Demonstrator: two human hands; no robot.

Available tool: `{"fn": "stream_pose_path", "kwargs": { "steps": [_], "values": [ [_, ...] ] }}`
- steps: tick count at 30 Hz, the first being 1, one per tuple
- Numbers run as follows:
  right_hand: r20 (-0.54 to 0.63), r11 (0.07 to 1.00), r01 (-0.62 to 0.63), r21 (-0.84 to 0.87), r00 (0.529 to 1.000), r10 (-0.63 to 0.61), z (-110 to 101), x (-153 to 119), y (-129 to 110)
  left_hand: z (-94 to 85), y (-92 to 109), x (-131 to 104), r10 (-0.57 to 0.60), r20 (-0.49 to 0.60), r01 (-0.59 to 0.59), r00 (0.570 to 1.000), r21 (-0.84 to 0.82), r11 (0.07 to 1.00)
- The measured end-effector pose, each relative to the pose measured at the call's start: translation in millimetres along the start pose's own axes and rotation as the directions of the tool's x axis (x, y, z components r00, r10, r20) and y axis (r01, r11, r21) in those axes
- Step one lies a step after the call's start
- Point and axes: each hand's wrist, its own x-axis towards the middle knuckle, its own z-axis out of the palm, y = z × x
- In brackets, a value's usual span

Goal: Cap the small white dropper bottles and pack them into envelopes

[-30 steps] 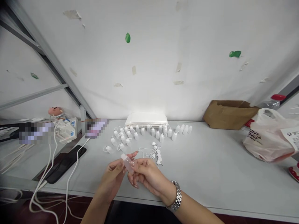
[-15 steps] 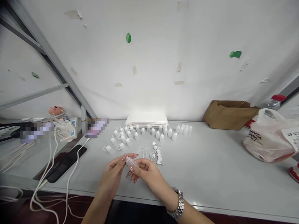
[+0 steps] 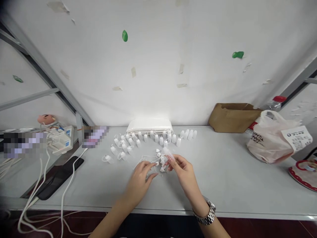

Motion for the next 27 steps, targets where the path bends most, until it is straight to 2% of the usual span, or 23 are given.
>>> {"fn": "stream_pose_path", "kwargs": {
  "steps": [4,6,9,13,20,23,27],
  "values": [
    [-0.004,0.999,0.001,-0.046,1.0,-0.001,-5,-3,1,14.6,9,12,0.228,0.1,-0.244,0.969,0.195,0.95],
    [-0.01,0.998,-0.006,-0.062,1.0,0.005,-8,-4,2,22.4,8,16,0.265,0.144,-0.291,0.953,0.212,0.933],
    [-0.015,0.998,-0.027,-0.065,1.0,0.026,-11,-5,3,30.7,5,20,0.238,0.173,-0.271,0.956,0.204,0.941],
    [-0.013,0.997,-0.041,-0.06,0.999,0.04,-14,-4,4,30.6,2,21,0.198,0.172,-0.229,0.965,0.186,0.955],
    [0.024,0.998,-0.057,-0.011,0.998,0.058,-11,-3,10,15.9,-13,22,0.096,0.12,-0.113,0.988,0.141,0.984],
    [0.025,0.998,-0.064,-0.008,0.998,0.064,-10,-2,14,8.1,-24,18,0.054,0.083,-0.057,0.995,0.028,0.998],
    [0.013,0.996,-0.085,-0.014,0.996,0.085,-9,-2,15,-6.9,-36,11,0.062,0.024,-0.061,0.998,-0.034,0.998]
  ]
}}
